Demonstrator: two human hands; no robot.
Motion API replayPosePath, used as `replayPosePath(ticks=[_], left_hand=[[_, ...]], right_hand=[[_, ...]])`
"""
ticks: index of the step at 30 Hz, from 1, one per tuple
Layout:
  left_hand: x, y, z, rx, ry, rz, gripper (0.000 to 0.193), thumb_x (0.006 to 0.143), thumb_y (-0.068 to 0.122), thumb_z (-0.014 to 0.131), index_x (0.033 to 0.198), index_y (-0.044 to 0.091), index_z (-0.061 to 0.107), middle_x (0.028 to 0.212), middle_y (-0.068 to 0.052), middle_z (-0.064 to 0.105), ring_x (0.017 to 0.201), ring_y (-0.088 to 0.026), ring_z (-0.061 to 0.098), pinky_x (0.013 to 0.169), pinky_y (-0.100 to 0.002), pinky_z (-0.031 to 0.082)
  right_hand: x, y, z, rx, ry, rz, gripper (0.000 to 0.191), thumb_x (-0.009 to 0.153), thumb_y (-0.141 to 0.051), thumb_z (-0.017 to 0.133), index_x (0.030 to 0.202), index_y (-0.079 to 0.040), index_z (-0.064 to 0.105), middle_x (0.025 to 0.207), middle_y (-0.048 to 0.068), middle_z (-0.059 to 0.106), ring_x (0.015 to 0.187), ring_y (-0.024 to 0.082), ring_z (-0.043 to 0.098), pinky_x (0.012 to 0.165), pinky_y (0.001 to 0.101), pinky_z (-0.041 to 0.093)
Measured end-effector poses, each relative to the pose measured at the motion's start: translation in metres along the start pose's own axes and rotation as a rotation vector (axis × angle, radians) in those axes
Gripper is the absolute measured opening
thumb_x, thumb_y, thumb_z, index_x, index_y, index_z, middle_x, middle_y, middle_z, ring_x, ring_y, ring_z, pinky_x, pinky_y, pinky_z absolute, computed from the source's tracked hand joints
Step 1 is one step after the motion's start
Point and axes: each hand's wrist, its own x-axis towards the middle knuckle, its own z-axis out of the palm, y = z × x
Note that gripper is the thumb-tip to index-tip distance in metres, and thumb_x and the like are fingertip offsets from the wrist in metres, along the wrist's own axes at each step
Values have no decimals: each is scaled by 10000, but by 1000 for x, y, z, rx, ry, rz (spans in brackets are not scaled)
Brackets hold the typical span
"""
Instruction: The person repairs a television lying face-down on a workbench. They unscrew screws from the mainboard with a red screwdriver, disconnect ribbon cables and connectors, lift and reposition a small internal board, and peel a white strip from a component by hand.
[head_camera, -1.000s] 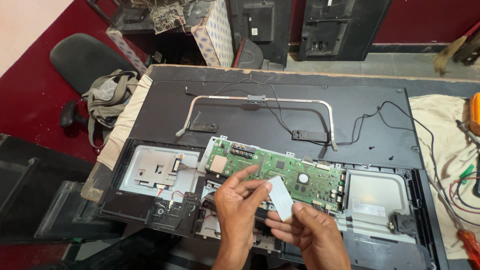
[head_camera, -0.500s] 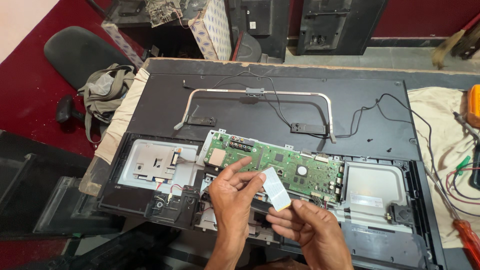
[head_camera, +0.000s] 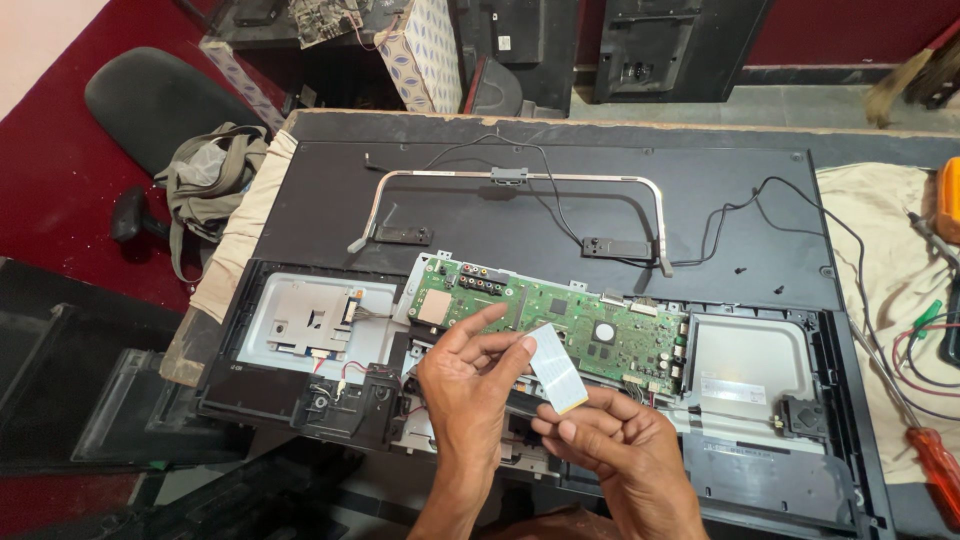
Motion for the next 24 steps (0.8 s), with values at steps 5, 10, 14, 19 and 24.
replayPosePath(ticks=[5, 10, 14, 19, 24], left_hand=[[-1, 1, 1, -10, -11, 20, 502, 783, -94, 760, 1267, -122, 630, 898, -170, 789, 777, -145, 740, 721, -268, 606], [-1, 0, 2, 24, -19, 19, 498, 788, -105, 759, 1270, -119, 633, 902, -169, 788, 778, -136, 734, 716, -256, 601], [0, -1, 1, 10, -18, 28, 497, 791, -106, 756, 1272, -120, 631, 906, -171, 787, 778, -138, 735, 712, -257, 599], [1, 0, 0, -3, -24, 28, 512, 788, -104, 762, 1281, -118, 627, 915, -171, 787, 789, -135, 734, 725, -252, 592], [4, 6, -1, 36, -119, 33, 543, 792, -85, 778, 1310, -125, 621, 908, -177, 786, 785, -141, 729, 730, -254, 590]], right_hand=[[-1, -1, 3, 12, 14, -20, 360, 807, -11, 728, 1151, 91, 700, 951, 232, 811, 874, 304, 800, 807, 425, 650], [1, 1, 4, 7, 10, -33, 325, 828, -5, 718, 1131, 111, 702, 936, 251, 805, 835, 301, 791, 778, 413, 649], [0, 0, 5, 34, -4, -42, 321, 830, -2, 703, 1126, 121, 689, 937, 265, 806, 839, 304, 794, 789, 419, 653], [-3, -3, 5, 35, -27, -50, 348, 830, -22, 687, 1145, 128, 684, 963, 280, 809, 859, 318, 804, 808, 433, 653], [1, 0, -5, 2, -35, -49, 385, 871, -116, 665, 1184, 103, 713, 900, 181, 802, 813, 240, 772, 738, 383, 628]])
